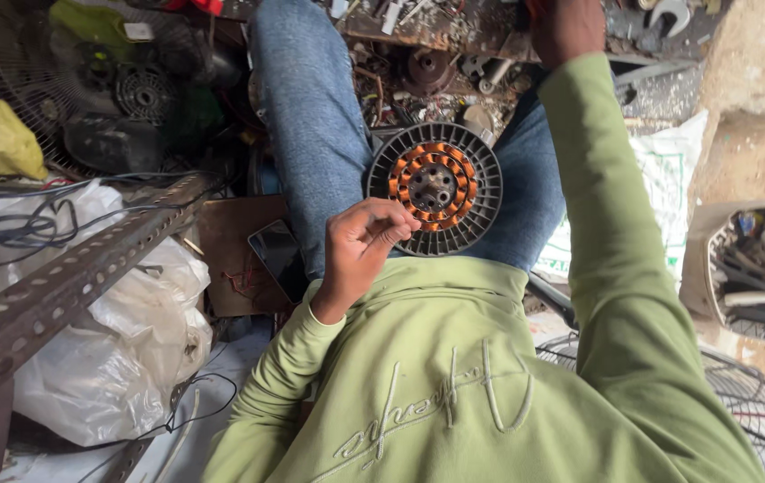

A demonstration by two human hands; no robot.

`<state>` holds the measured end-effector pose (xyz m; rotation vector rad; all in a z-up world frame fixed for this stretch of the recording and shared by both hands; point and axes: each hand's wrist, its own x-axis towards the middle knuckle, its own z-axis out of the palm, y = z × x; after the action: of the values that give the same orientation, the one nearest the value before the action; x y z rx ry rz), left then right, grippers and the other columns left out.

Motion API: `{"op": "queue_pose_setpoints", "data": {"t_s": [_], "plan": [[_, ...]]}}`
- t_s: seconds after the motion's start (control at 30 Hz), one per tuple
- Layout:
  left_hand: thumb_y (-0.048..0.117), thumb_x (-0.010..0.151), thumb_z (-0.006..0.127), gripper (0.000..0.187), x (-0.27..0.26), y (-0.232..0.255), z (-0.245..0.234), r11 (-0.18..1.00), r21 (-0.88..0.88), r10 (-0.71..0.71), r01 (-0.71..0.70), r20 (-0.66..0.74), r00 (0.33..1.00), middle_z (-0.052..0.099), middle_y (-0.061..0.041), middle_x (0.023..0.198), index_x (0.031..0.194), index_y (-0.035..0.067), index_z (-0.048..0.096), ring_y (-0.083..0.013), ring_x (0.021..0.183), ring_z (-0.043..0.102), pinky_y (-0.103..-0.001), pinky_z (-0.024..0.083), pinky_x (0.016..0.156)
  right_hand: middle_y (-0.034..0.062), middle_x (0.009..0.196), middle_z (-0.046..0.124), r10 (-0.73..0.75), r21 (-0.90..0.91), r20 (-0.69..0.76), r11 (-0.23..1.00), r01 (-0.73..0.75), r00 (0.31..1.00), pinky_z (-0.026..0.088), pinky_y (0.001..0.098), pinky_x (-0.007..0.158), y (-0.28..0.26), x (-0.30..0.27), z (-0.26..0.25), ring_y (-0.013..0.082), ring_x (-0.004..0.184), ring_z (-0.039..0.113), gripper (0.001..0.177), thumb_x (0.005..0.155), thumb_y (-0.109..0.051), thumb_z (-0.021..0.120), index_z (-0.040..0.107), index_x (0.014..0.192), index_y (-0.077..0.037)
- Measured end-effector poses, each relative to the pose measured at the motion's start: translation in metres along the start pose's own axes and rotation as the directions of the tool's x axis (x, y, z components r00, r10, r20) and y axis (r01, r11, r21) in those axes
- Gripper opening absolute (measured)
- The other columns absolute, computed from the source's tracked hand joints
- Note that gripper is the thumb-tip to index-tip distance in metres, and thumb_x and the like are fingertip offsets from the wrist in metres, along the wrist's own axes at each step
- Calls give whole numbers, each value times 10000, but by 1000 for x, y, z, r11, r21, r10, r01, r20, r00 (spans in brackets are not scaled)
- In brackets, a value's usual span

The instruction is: The person repairs a copper-wound stator by hand and using shears, cutting wires and arranging them within the metal slots.

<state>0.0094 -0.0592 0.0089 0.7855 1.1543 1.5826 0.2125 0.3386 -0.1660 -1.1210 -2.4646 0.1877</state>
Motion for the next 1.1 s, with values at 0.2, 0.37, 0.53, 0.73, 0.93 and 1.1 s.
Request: {"op": "queue_pose_setpoints", "data": {"t_s": [0.2, 0.37, 0.53, 0.73, 0.93, 1.1], "plan": [[-118, 914, 763, 160, -7, -34, -6, 980, -188, 7, -60, -269, 963, 708, -79, 1027, 1010, -4, 705, -145, 929, 684, -289, 583, 880, 147, 1035, 743, 187, 675, 191, 688, -267, 964, 549, 308, 676, -42, -73, -90, 212, 850, 740, 288, 995, 42, 696, 622, 1272, 14], [-19, 1002, 700, 105, -9, -37, 7, 826, -564, -171, -5, -258, 951, 694, -59, 982, 1092, 28, 671, -144, 882, 679, -285, 561, 813, 87, 975, 732, 178, 881, 453, 59, -469, 874, 596, 275, 647, -159, -146, -173, 172, 819, 744, 408, 810, 59, 774, 641, 1190, -6], [8, 970, 690, 99, -8, -23, 25, 807, -591, -182, -10, -265, 947, 701, -48, 981, 1044, 49, 638, -152, 853, 696, -287, 557, 758, 72, 944, 766, -92, 825, 458, 413, -385, 884, 596, 233, 679, -240, -163, -187, 108, 791, 738, 428, 763, -64, 895, 724, 1143, 35], [-30, 984, 705, 97, -18, -16, 30, 921, -378, -42, -98, -345, 938, 710, -67, 968, 1036, 25, 646, -123, 852, 665, -284, 550, 790, 32, 776, 669, -131, 804, 477, 464, -371, 869, 448, 219, 543, -279, -158, -197, 53, 618, 534, 562, 664, -164, 937, 726, 1134, 60], [-60, 967, 706, 120, -17, -15, 30, 857, -493, -31, -149, -338, 941, 711, -75, 933, 999, 24, 626, -121, 864, 670, -269, 537, 835, 2, 778, 687, -112, 807, 443, 482, -341, 890, 439, 206, 522, -289, -158, -200, 23, 577, 529, 482, 722, -143, 915, 732, 1126, 46], [-76, 976, 699, 124, -18, -11, 28, 907, -388, 43, -164, -302, 952, 705, -74, 949, 992, 19, 621, -118, 900, 678, -274, 549, 877, 11, 662, 602, -126, 813, 371, 524, -256, 920, 372, 212, 508, -290, -157, -205, 27, 543, 444, 491, 697, -149, 930, 750, 1113, 39]]}}
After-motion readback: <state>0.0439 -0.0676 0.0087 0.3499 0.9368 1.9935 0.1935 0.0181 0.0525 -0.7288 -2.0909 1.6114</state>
